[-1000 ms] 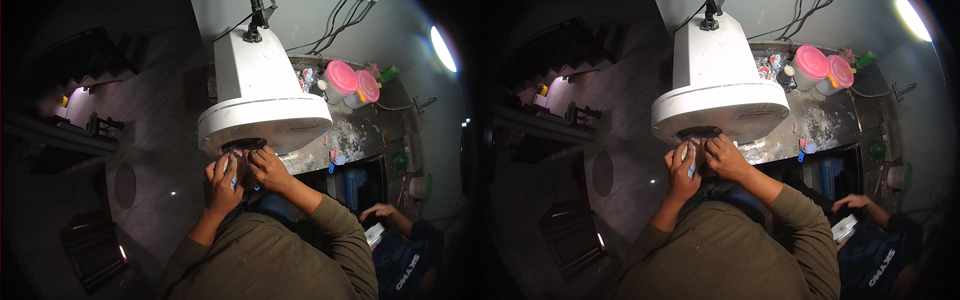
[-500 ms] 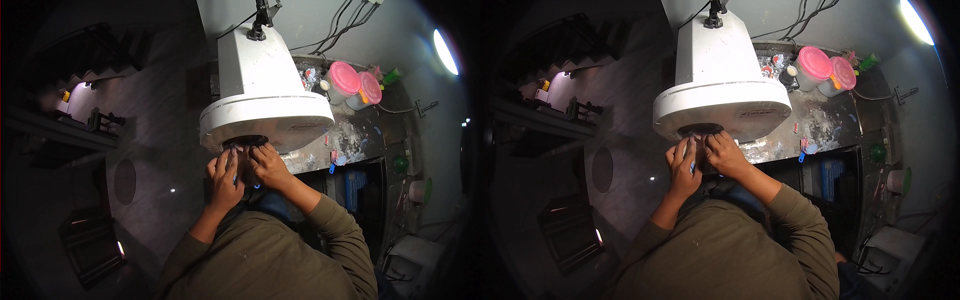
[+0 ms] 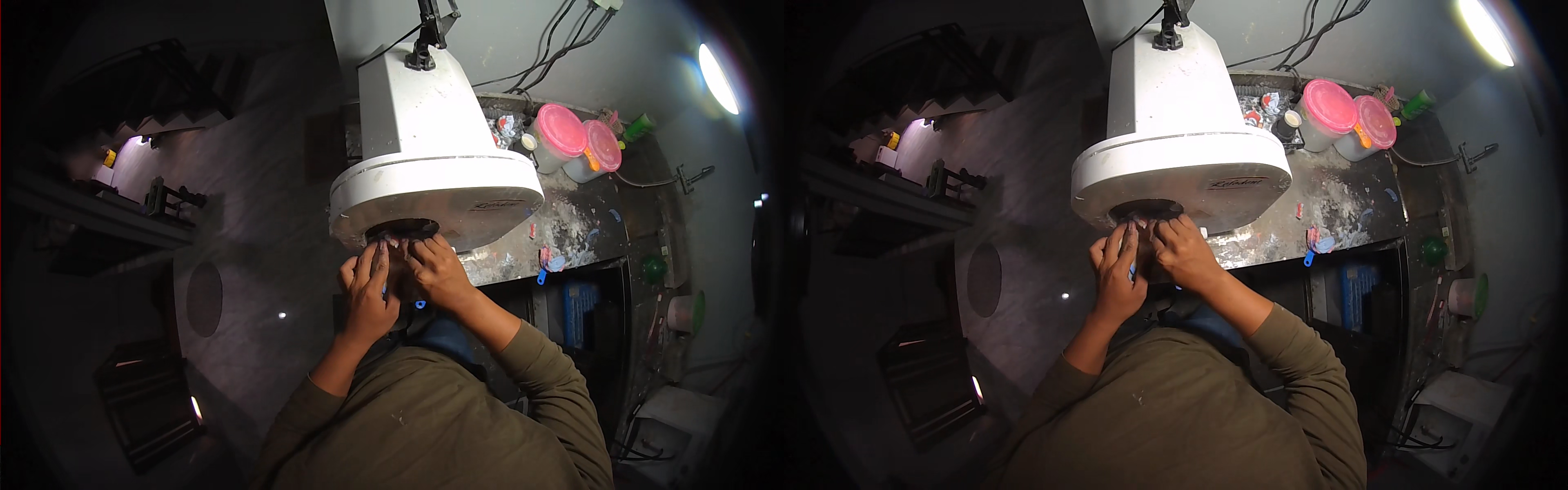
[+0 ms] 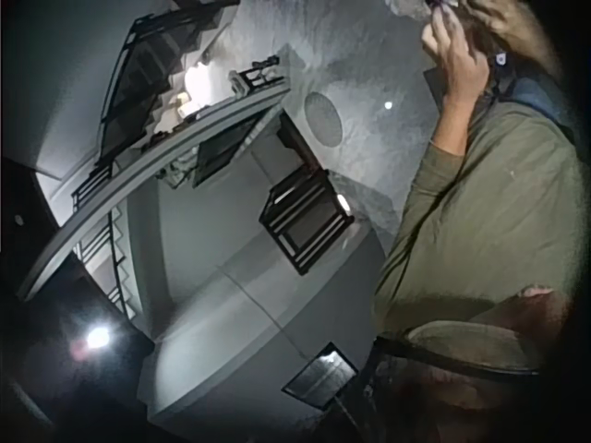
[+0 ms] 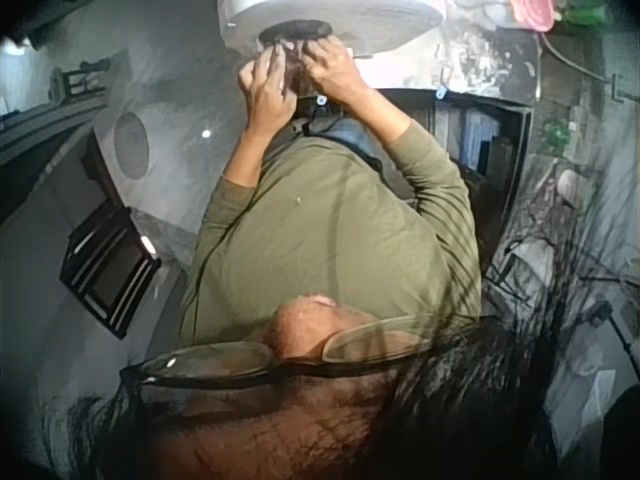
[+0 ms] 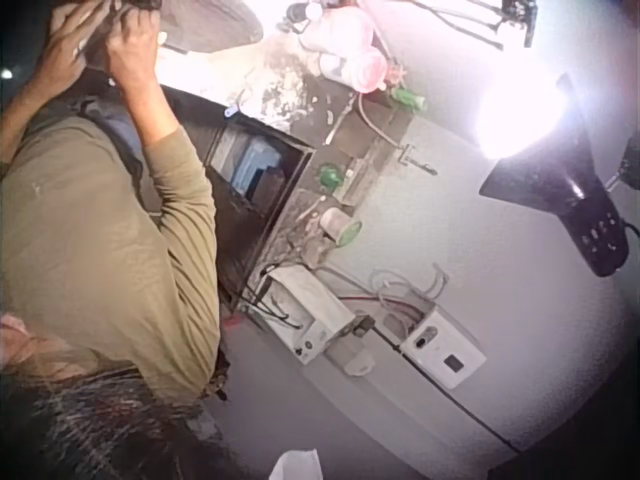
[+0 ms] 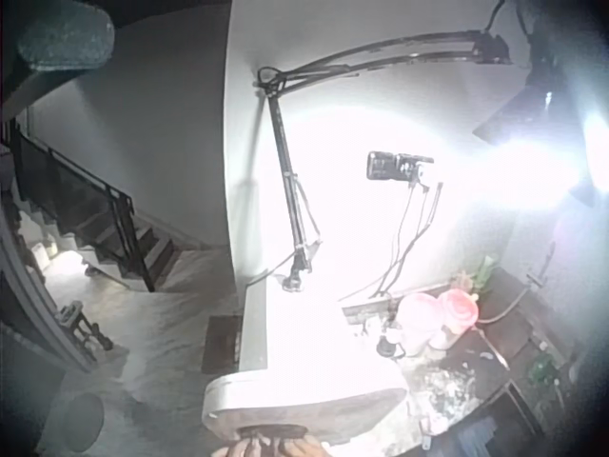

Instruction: The person trims a dental cast by holding and rotating it against the spinning wheel inside a model trimmer machine.

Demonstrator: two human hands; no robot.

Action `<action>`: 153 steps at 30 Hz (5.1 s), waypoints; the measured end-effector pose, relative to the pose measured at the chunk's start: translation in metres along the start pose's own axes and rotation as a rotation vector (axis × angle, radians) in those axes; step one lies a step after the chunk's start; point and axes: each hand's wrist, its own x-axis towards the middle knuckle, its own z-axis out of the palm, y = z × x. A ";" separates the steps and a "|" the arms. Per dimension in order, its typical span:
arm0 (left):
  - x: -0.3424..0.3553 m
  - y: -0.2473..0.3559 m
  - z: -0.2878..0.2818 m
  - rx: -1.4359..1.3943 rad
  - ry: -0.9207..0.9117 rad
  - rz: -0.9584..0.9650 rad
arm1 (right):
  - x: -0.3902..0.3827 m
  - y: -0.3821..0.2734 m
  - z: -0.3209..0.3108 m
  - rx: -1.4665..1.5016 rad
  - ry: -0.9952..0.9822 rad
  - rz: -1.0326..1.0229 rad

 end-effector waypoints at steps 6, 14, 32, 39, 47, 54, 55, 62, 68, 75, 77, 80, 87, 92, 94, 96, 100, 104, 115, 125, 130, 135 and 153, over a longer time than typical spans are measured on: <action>-0.005 -0.007 0.005 -0.056 0.036 -0.008 | 0.003 -0.026 0.010 0.101 0.033 0.217; -0.007 -0.010 0.005 -0.039 0.042 0.009 | 0.016 -0.039 0.013 0.219 0.172 0.430; -0.003 -0.008 0.006 -0.086 0.102 -0.003 | 0.021 -0.045 0.016 0.232 0.194 0.472; -0.004 -0.008 0.006 -0.083 0.117 -0.027 | 0.019 -0.041 0.012 0.240 0.140 0.464; 0.007 0.007 0.004 -0.100 0.258 -0.061 | 0.014 -0.021 -0.019 0.421 -0.033 0.519; 0.010 0.007 -0.003 -0.031 0.268 -0.102 | 0.006 -0.012 -0.002 0.303 0.075 0.450; 0.011 0.006 -0.004 -0.032 0.269 -0.102 | 0.006 -0.013 -0.001 0.303 0.074 0.450; 0.026 0.001 0.000 0.022 0.299 0.009 | 0.003 -0.013 0.014 0.204 0.083 0.457; 0.026 -0.005 0.006 -0.031 0.341 -0.017 | 0.001 -0.012 0.019 0.157 0.108 0.379; 0.025 -0.007 0.009 -0.060 0.363 -0.029 | 0.003 -0.012 0.018 0.126 0.088 0.372; 0.026 -0.006 0.009 -0.059 0.361 -0.024 | 0.003 -0.014 0.019 0.124 0.089 0.377; 0.027 -0.004 0.008 -0.055 0.363 -0.016 | 0.003 -0.014 0.019 0.125 0.073 0.388; 0.027 -0.006 0.012 -0.082 0.384 -0.029 | 0.005 -0.014 0.016 0.137 0.060 0.394; 0.028 -0.007 0.012 -0.075 0.383 -0.024 | 0.003 -0.013 0.021 0.133 0.087 0.400; 0.029 -0.007 0.012 -0.071 0.390 -0.019 | 0.003 -0.013 0.022 0.131 0.090 0.403; 0.030 -0.006 0.011 -0.079 0.386 -0.029 | 0.002 -0.014 0.022 0.127 0.084 0.419; 0.030 -0.005 0.011 -0.079 0.374 -0.043 | 0.002 -0.014 0.020 0.123 0.112 0.438; 0.030 -0.005 0.012 -0.088 0.375 -0.052 | 0.005 -0.015 0.018 0.129 0.131 0.444; 0.028 0.000 0.014 -0.103 0.392 -0.093 | 0.008 -0.015 0.018 0.143 0.156 0.451; 0.028 0.001 0.015 -0.102 0.385 -0.092 | 0.008 -0.014 0.017 0.139 0.162 0.469; 0.029 0.002 0.013 -0.089 0.362 -0.092 | 0.009 -0.015 0.016 0.138 0.163 0.471; 0.030 -0.002 0.011 -0.086 0.325 -0.062 | 0.007 -0.014 0.018 0.133 0.172 0.451; 0.029 -0.013 0.006 -0.099 0.339 0.022 | 0.006 -0.014 0.016 0.162 0.142 0.428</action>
